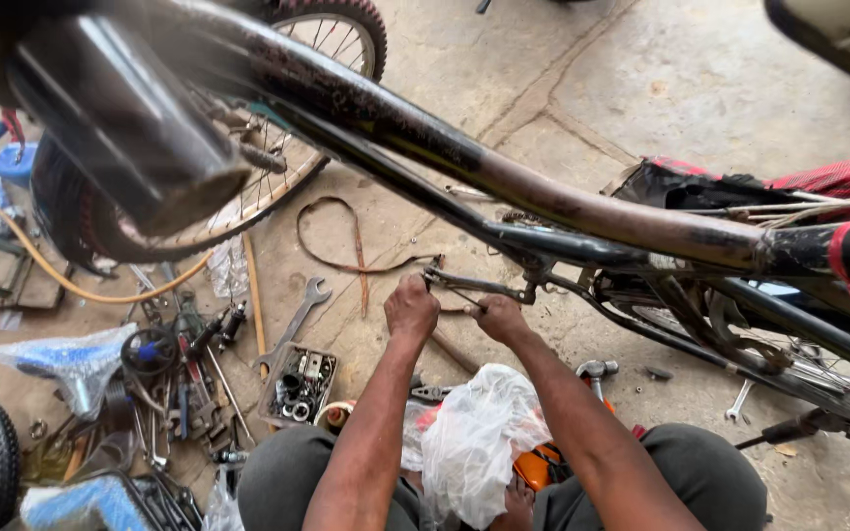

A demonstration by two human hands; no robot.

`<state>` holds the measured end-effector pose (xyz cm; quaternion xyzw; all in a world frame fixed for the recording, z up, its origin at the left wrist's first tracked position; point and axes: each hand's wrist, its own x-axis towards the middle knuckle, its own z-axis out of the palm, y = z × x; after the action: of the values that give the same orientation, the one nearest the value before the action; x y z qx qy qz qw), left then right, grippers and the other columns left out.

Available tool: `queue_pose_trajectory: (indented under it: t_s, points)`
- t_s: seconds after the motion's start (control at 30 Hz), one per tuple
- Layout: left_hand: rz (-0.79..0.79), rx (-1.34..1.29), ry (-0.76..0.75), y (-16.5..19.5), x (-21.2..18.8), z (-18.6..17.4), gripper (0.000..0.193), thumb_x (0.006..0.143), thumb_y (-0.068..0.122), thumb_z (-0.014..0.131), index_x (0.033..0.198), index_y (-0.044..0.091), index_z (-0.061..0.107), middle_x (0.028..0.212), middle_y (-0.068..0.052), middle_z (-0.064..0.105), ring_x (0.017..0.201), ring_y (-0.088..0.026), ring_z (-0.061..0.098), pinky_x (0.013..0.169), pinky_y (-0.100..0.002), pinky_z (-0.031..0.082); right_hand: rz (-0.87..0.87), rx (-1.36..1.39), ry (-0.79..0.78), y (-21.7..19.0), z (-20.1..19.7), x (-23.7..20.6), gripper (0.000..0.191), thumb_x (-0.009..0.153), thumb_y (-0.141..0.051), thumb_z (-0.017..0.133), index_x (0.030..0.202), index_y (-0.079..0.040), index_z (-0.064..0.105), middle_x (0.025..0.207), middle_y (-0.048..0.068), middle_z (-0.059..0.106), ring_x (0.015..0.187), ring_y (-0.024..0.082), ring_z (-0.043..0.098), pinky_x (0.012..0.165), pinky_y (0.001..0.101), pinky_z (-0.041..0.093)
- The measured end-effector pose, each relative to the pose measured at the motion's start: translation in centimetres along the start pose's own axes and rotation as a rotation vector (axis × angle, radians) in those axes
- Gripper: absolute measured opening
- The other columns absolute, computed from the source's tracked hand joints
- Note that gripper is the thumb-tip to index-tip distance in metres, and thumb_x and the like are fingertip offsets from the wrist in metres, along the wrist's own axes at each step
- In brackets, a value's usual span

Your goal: The person is repairing a bicycle pedal crank arm while sitting on the floor. They use a hammer and a metal punch to drive a pin into the crank arm, then use a wrench to tighten the pedal onto the crank.

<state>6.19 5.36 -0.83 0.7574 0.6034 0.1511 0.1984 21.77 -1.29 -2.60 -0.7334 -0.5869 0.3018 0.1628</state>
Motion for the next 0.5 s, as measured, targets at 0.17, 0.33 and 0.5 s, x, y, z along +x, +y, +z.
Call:
queue_pose_trajectory:
  t_s: [0.17,0.33,0.5]
  points:
    - [-0.027,-0.031,-0.027,-0.7,-0.1,1.1,0.018,0.085,0.008,0.053,0.092,0.0,0.067,0.1,-0.024,0.067,0.091,-0.045,0.069,0.082,-0.055,0.053,-0.078,0.005,0.074,0.2,0.0,0.0,0.047,0.092,-0.05,0.065,0.08,-0.005,0.074,0.088,0.02,0.071,0.09,0.041,0.067,0.081,0.0522,0.051]
    - [-0.069,-0.081,-0.062,-1.3,0.0,1.8,0.018,0.085,0.009,0.055,0.092,-0.001,0.069,0.099,-0.025,0.07,0.094,-0.045,0.069,0.087,-0.054,0.053,-0.208,-0.072,0.058,0.8,-0.6,-0.9,0.064,0.098,-0.057,0.063,0.072,0.001,0.067,0.074,0.023,0.065,0.077,0.041,0.065,0.075,0.0512,0.052]
    - [-0.102,-0.154,-0.083,-1.0,-0.1,0.5,0.02,0.084,0.015,0.06,0.089,0.0,0.072,0.097,-0.028,0.071,0.094,-0.047,0.069,0.086,-0.055,0.053,0.248,0.105,-0.11,1.4,-0.4,-5.2,0.059,0.097,-0.058,0.062,0.083,-0.002,0.072,0.075,0.024,0.067,0.075,0.04,0.065,0.073,0.0516,0.052]
